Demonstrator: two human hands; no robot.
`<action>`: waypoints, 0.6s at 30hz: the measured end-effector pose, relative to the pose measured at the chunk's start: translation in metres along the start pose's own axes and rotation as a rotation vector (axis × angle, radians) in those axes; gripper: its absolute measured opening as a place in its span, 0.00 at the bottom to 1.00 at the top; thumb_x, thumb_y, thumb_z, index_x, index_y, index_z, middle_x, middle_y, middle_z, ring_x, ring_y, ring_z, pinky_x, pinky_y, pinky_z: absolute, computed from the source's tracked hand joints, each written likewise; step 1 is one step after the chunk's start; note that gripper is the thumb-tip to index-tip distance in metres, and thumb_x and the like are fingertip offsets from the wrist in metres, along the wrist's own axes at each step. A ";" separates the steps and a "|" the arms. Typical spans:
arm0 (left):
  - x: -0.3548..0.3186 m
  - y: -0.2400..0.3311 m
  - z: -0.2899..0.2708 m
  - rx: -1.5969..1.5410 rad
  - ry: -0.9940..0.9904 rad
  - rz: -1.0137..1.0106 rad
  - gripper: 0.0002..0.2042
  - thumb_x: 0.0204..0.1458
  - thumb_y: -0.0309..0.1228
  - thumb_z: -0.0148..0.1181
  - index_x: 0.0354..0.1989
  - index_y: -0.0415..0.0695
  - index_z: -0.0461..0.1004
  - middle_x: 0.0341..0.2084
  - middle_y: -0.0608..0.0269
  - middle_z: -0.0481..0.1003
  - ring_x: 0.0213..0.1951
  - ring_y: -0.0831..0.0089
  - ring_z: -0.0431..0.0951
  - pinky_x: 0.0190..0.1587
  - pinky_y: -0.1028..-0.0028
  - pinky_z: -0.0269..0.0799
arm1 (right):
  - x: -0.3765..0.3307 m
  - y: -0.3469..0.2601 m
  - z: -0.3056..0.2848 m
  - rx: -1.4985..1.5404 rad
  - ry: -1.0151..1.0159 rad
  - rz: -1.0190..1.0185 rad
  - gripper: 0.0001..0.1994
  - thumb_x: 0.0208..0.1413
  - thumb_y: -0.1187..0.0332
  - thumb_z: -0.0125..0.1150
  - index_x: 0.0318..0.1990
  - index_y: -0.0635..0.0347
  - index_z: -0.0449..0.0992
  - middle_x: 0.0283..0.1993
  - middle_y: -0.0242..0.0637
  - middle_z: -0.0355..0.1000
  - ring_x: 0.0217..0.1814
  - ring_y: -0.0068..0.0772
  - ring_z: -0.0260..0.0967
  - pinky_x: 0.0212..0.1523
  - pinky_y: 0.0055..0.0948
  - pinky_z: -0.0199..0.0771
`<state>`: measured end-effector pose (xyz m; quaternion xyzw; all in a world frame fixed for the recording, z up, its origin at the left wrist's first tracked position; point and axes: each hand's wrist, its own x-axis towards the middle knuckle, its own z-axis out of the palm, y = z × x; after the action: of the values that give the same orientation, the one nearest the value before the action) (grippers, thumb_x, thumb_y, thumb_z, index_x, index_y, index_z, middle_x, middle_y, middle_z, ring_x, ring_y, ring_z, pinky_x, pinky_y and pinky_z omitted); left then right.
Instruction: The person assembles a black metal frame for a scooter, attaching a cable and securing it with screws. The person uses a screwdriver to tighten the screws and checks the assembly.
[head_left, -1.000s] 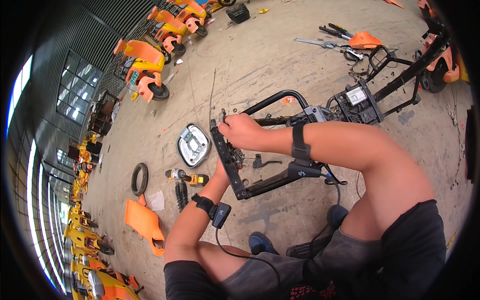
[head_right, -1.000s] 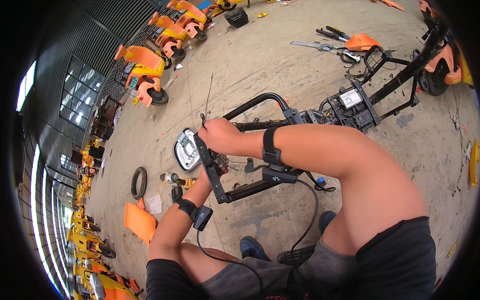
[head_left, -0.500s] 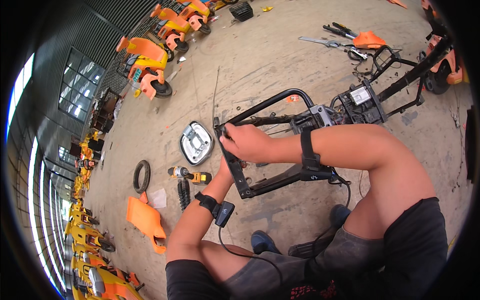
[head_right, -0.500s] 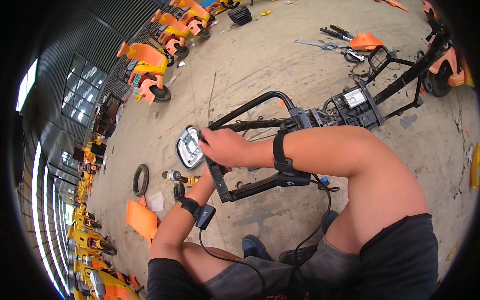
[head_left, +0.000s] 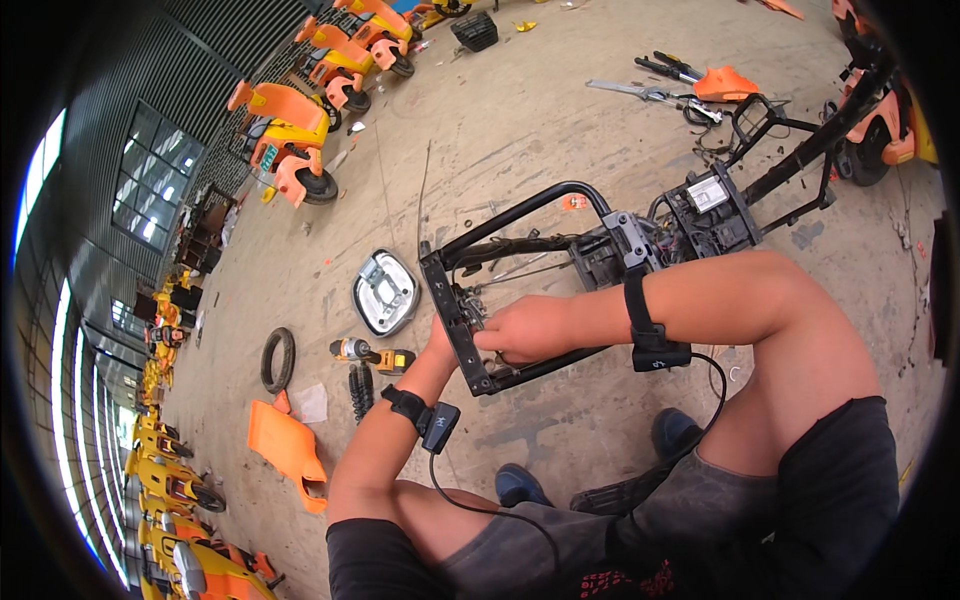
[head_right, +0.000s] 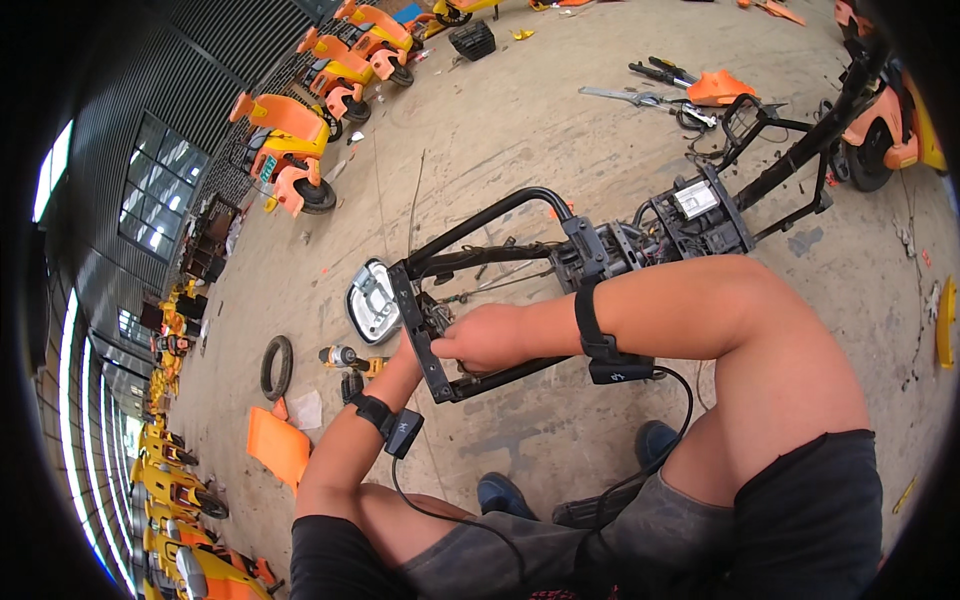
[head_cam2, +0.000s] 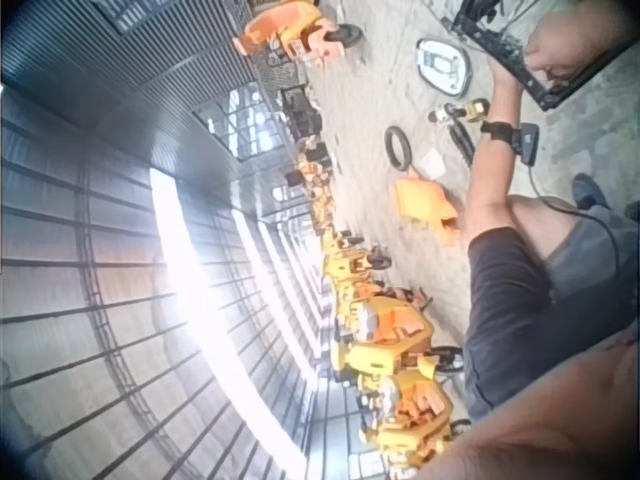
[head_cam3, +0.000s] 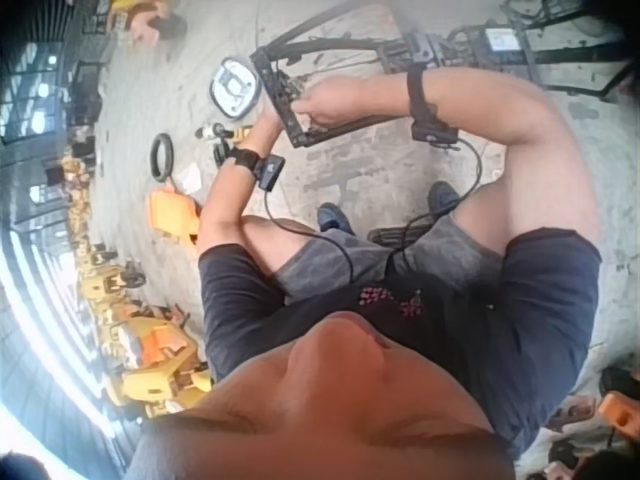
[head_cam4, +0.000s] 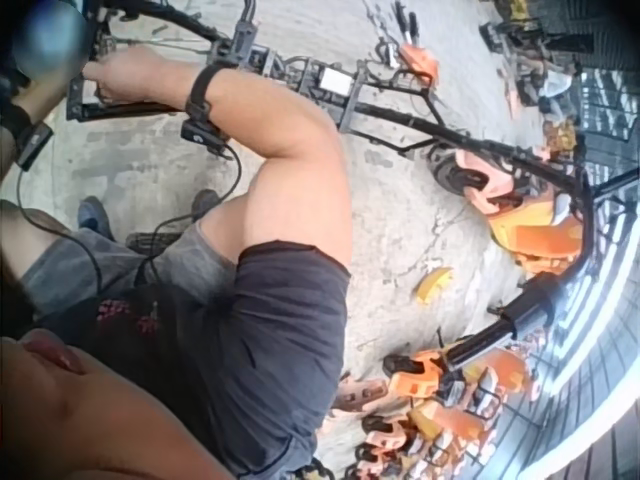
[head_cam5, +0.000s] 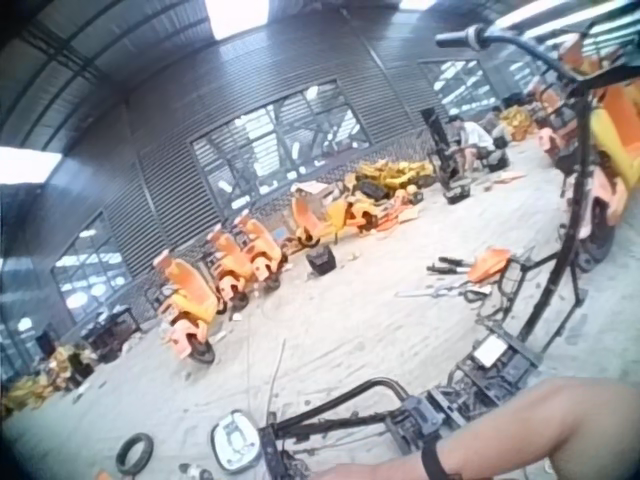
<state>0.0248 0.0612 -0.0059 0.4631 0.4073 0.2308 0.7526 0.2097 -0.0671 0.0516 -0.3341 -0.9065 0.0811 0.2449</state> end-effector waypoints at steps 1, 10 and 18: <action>0.000 0.000 0.000 0.000 0.001 0.002 0.17 0.58 0.50 0.47 0.40 0.51 0.74 0.24 0.65 0.74 0.18 0.68 0.71 0.19 0.69 0.64 | -0.001 0.002 0.000 -0.003 -0.052 0.007 0.13 0.50 0.67 0.57 0.42 0.57 0.65 0.29 0.45 0.72 0.33 0.55 0.73 0.32 0.50 0.72; -0.007 0.007 0.004 0.029 0.004 -0.007 0.19 0.57 0.53 0.48 0.40 0.52 0.74 0.25 0.64 0.75 0.19 0.65 0.72 0.20 0.67 0.65 | 0.003 0.000 -0.007 0.082 -0.098 0.289 0.12 0.55 0.61 0.57 0.39 0.60 0.73 0.31 0.48 0.76 0.34 0.56 0.74 0.35 0.51 0.73; -0.004 0.007 0.003 -0.029 0.023 0.010 0.15 0.59 0.48 0.46 0.39 0.51 0.74 0.22 0.67 0.74 0.16 0.73 0.70 0.17 0.73 0.62 | 0.033 0.022 -0.045 0.625 0.381 0.621 0.12 0.53 0.63 0.57 0.31 0.66 0.76 0.24 0.45 0.76 0.30 0.48 0.76 0.34 0.40 0.76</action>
<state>0.0251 0.0605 0.0024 0.4515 0.4102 0.2456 0.7534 0.2229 -0.0296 0.0970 -0.5084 -0.6350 0.3564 0.4596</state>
